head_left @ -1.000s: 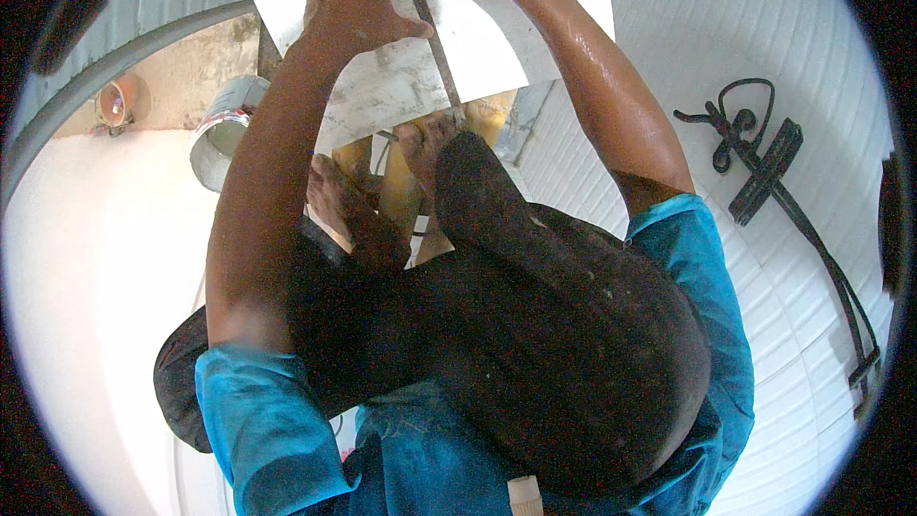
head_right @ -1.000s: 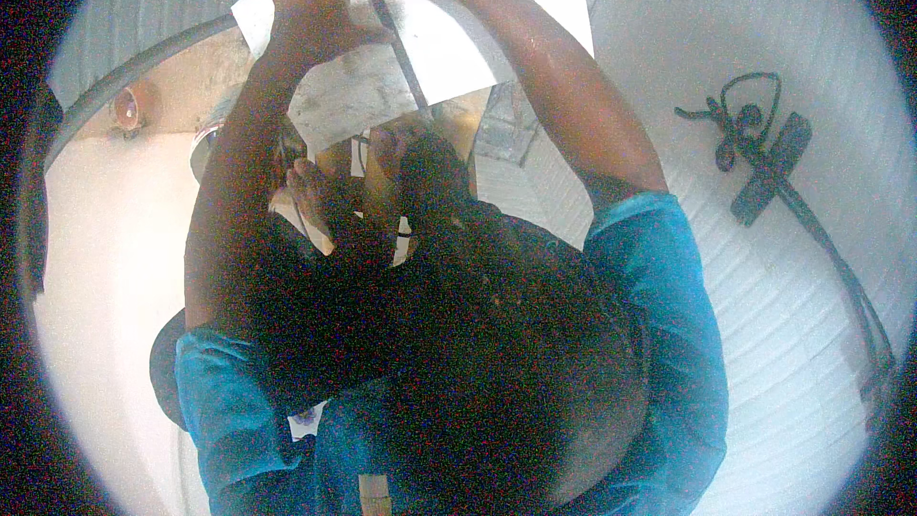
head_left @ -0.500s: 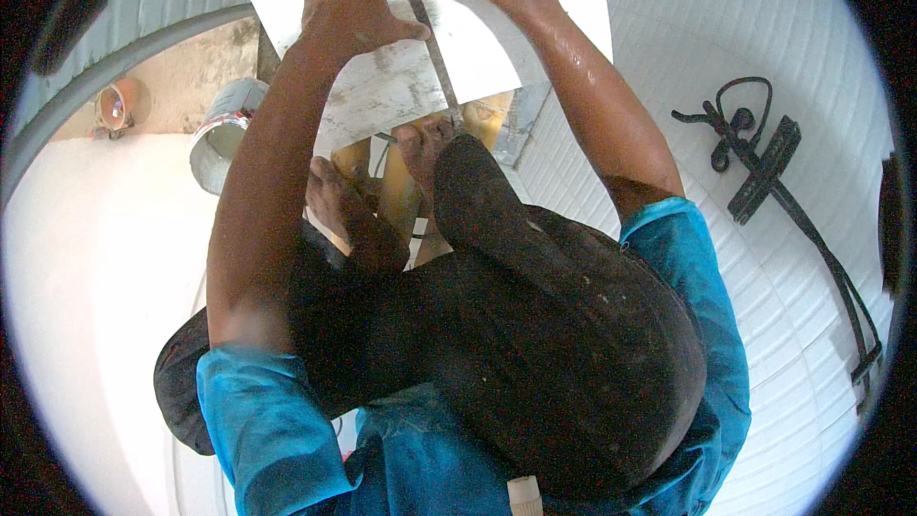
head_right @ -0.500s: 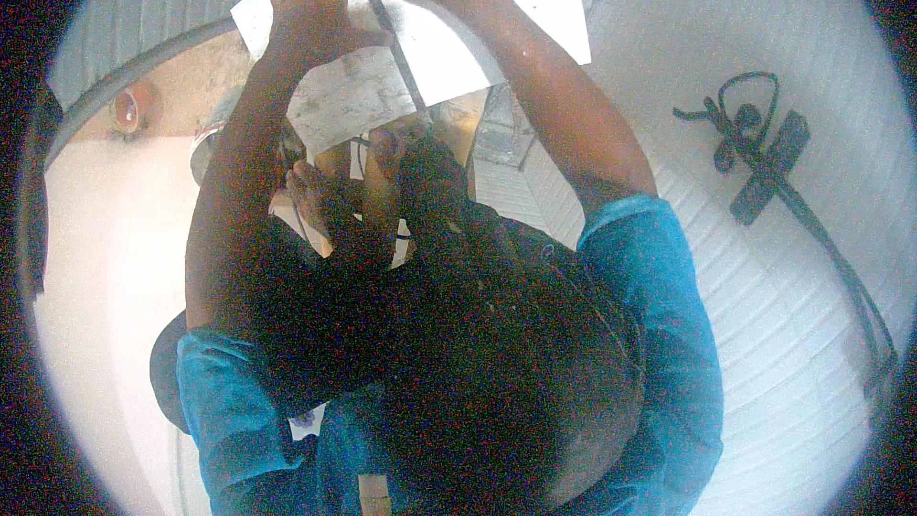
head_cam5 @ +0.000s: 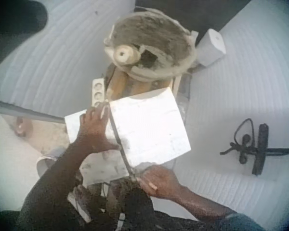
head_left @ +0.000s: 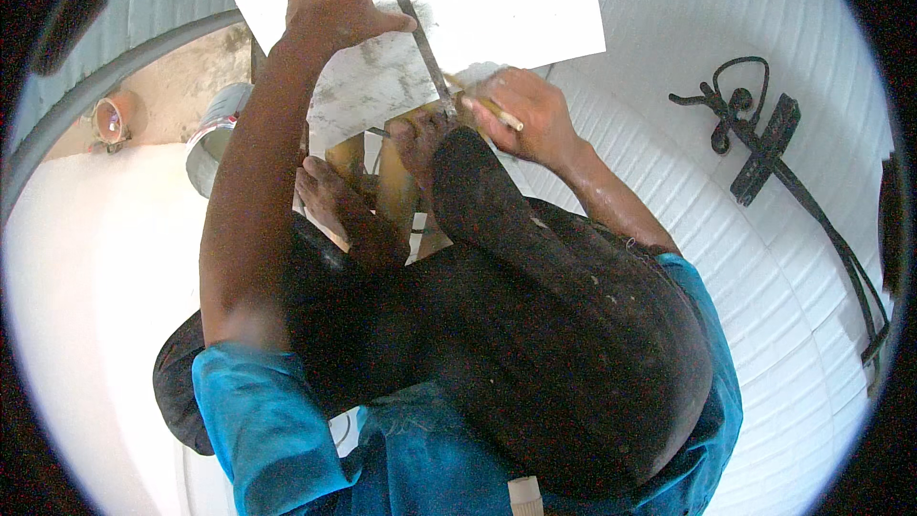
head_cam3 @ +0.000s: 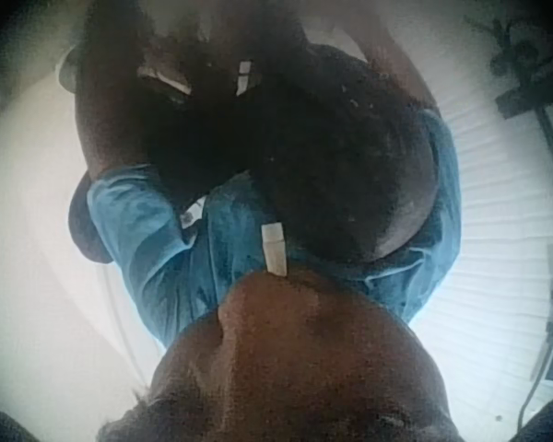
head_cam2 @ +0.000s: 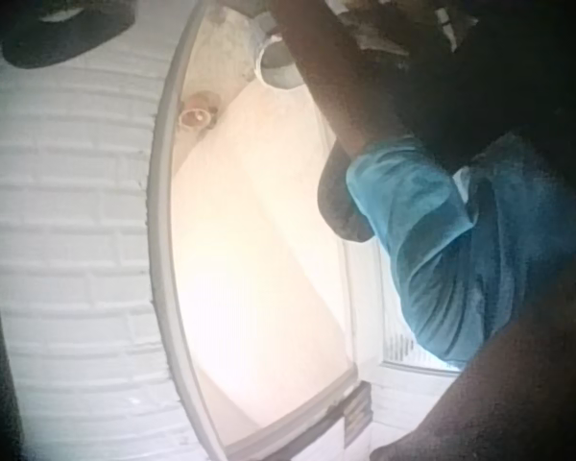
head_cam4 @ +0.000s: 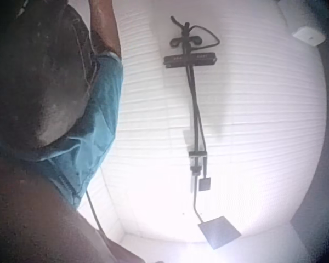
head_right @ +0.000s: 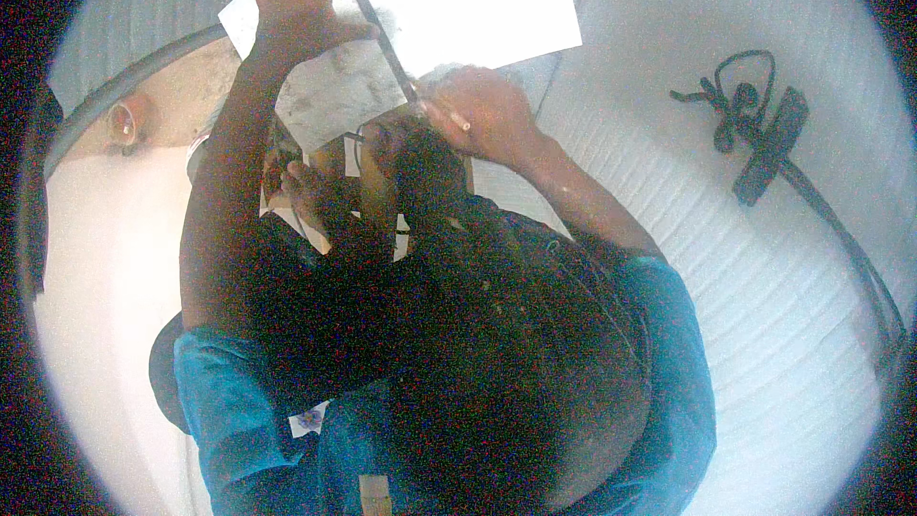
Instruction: The person applies cement to a ceiling gap using a trowel and hawk, then measures the gap with a tape measure. They mark a white tile on a scaffold using a pencil and ruler, preparing it for cutting.
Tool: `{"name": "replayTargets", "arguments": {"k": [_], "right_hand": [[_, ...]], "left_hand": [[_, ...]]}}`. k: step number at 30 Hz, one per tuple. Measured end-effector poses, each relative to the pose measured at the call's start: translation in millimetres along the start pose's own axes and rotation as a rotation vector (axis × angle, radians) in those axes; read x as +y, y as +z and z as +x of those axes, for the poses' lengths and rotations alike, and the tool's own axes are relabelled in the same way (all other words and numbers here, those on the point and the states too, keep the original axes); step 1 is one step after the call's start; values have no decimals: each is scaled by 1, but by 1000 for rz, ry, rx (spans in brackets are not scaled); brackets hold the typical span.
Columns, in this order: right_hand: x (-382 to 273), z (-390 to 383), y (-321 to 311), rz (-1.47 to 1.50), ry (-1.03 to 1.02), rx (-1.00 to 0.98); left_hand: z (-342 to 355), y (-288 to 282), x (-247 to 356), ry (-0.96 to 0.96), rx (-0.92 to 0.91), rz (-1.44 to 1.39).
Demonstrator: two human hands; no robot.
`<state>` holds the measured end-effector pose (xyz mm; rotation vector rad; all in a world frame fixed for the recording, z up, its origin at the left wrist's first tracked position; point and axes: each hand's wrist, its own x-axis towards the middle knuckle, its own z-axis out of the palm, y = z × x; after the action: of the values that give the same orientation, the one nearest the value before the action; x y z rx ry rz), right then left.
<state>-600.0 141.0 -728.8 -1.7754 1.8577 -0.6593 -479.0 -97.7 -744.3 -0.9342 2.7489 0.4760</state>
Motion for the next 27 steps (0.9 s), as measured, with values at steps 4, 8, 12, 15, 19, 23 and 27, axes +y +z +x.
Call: {"name": "replayTargets", "arguments": {"k": [4, 8, 12, 15, 19, 23, 27], "right_hand": [[-16, -18, 0, 126, 333, -105], [-15, -15, 25, 150, 761, -488], [-13, -16, 47, 226, 766, -412], [-12, -17, 44, 383, 693, -272], [12, -6, 3, 412, 661, -1], [96, 40, -50, 119, 640, 201], [177, 83, -83, 293, 631, 339]], "left_hand": [[-1, 8, -5, -2, -19, 8], [1, 30, -19, 139, 291, 40], [5, 45, -40, 69, 367, -114], [8, 43, -61, -114, 248, -193], [3, 35, -76, -84, 483, -240], [2, 31, -72, -117, 471, -222], [0, 30, -68, -111, 493, -245]]}}
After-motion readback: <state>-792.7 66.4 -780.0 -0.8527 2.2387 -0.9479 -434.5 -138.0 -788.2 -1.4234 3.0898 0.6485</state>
